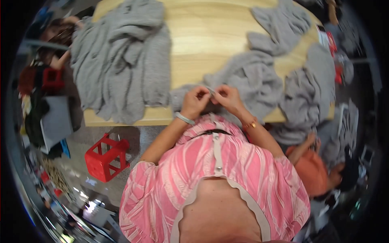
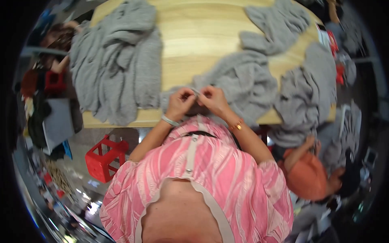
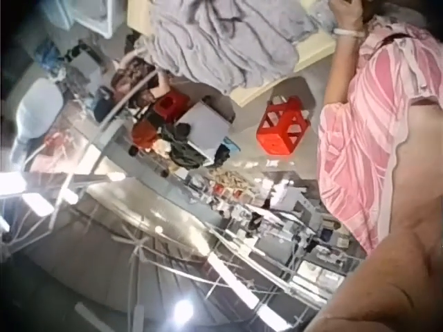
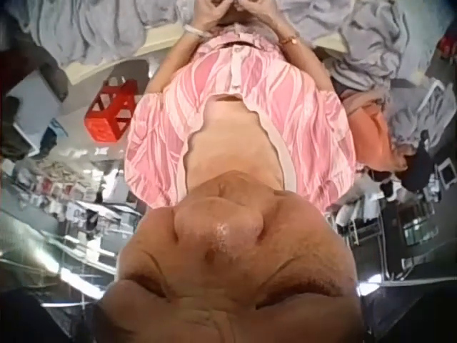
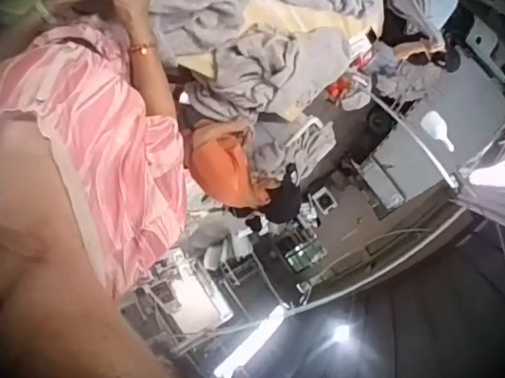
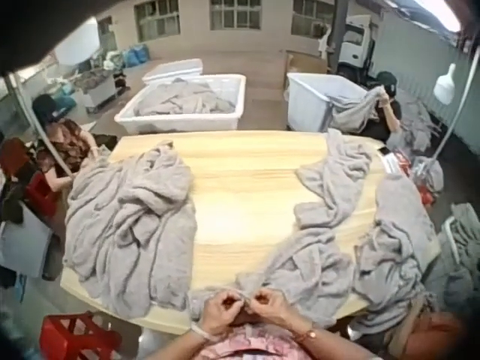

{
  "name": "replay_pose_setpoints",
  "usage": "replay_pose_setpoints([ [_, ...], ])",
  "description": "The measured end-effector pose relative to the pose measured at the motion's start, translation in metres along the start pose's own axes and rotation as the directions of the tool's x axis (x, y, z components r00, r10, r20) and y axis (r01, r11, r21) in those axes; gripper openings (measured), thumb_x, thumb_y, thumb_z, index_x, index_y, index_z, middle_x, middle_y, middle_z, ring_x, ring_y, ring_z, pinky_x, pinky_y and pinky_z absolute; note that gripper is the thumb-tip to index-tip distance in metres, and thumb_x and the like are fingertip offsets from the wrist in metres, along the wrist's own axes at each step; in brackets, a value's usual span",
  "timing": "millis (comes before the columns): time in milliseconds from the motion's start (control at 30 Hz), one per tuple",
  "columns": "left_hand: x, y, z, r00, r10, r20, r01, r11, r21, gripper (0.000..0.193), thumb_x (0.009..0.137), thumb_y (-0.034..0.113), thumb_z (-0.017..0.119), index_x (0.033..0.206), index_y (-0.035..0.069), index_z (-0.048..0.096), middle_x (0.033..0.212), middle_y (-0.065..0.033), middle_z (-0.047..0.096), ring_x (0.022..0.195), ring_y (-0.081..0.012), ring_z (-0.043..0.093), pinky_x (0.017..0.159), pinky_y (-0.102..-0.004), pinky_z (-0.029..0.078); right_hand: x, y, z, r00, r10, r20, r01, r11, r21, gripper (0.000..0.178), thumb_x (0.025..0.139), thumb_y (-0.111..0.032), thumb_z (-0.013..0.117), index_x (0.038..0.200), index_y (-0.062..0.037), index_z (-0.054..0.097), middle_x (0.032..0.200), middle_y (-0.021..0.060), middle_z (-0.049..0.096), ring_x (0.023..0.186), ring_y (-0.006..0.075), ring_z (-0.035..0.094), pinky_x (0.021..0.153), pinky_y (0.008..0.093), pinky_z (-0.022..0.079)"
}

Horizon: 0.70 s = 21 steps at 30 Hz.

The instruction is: Trimming loose threads and inspecting grey garments at a workbench in a sewing factory.

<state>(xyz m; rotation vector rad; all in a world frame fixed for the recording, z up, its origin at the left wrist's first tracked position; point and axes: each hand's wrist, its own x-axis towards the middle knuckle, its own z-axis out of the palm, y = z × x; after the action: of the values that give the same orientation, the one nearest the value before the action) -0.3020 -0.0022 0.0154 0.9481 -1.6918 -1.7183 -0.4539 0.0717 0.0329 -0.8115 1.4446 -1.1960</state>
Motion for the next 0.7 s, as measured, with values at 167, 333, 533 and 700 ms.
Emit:
replay_pose_setpoints([
  [167,0.001,0.013,0.008,0.999,0.033,0.0,-0.033,0.991,0.133,0.009,0.079,0.004,0.063,0.086,0.0,0.06,0.075,-0.0042,0.063,0.067,-0.0087,0.059,0.062,-0.0223,0.048,-0.005,0.008,-0.001,0.993,0.055,-0.1,-0.057,0.998,-0.011,0.016,0.08,-0.013,0.061,0.081,0.0024,0.06,0.066,0.003,0.06,0.06,0.0078,0.057,0.054,0.0212,0.046],
  [333,-0.007,-0.001,0.014,0.994,0.111,0.004,-0.11,0.982,0.155,0.009,0.078,0.003,0.062,0.084,0.001,0.057,0.074,-0.0078,0.06,0.065,-0.0129,0.058,0.06,-0.025,0.047,-0.014,0.005,-0.005,0.992,0.106,-0.066,-0.098,0.989,0.109,0.015,0.082,-0.013,0.06,0.083,0.0017,0.06,0.07,0.0033,0.06,0.061,0.0081,0.058,0.055,0.0212,0.048],
  [533,-0.01,-0.003,0.01,0.985,0.085,0.148,-0.105,0.985,0.138,0.008,0.083,0.002,0.058,0.089,0.001,0.053,0.082,-0.0007,0.054,0.073,-0.0063,0.05,0.067,-0.0197,0.043,-0.02,0.005,-0.012,0.966,0.256,0.025,-0.25,0.914,0.318,0.014,0.084,-0.013,0.06,0.085,0.0012,0.059,0.075,0.0035,0.061,0.064,0.0095,0.061,0.055,0.0212,0.05],
  [700,-0.008,0.001,0.007,0.979,0.139,0.15,-0.172,0.956,0.239,0.009,0.081,0.001,0.058,0.087,0.001,0.052,0.081,-0.0045,0.055,0.07,-0.0095,0.052,0.063,-0.0224,0.044,-0.018,0.007,-0.007,0.981,0.192,-0.005,-0.187,0.964,0.19,0.016,0.083,-0.013,0.06,0.088,0.0021,0.06,0.077,0.0063,0.064,0.067,0.0134,0.063,0.058,0.0237,0.051],
])
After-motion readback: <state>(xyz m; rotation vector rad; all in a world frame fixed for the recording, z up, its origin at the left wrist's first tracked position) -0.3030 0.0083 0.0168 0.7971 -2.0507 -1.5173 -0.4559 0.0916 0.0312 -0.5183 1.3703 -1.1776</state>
